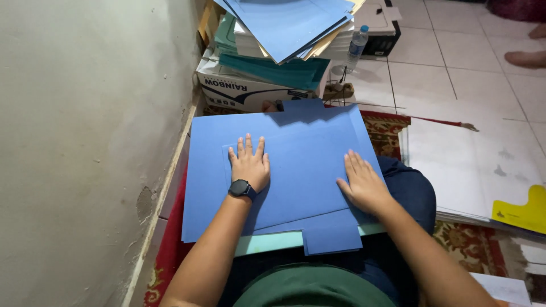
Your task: The person sits on the floor and folds a blue sheet of paper in half by hand. They smooth the crease with their hands and then unfold the paper to reveal the fold line.
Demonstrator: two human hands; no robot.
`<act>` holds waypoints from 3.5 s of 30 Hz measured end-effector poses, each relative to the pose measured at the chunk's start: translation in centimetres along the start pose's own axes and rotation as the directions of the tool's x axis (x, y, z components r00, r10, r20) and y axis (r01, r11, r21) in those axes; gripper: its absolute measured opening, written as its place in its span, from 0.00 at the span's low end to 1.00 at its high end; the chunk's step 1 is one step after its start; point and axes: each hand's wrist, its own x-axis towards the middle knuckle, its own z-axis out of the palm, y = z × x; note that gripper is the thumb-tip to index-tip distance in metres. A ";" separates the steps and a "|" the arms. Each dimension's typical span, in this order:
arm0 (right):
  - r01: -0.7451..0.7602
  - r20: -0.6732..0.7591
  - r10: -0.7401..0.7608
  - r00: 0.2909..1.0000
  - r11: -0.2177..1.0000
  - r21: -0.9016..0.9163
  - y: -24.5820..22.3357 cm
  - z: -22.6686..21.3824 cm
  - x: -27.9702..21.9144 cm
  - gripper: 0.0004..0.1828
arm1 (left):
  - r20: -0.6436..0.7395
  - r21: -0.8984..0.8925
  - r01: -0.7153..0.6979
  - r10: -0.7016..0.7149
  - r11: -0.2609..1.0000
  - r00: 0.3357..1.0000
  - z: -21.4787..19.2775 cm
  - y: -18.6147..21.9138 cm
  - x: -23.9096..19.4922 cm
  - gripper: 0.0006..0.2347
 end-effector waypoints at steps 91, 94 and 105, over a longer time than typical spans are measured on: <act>0.185 -0.030 0.390 0.920 -0.366 0.912 -2.8 -11.4 38.6 0.15 | -0.284 -0.439 -0.337 0.228 0.833 0.931 0.7 2.5 4.2 0.05; 0.014 0.151 0.405 0.902 -0.376 0.927 -4.2 -11.5 37.1 0.19 | -0.240 -0.470 -0.306 0.214 0.828 0.947 1.3 2.4 4.2 0.01; -0.049 -0.272 0.223 0.936 0.848 0.528 4.0 -2.7 12.9 0.17 | -0.264 -0.457 -0.289 0.182 0.841 0.947 2.2 2.0 4.6 0.02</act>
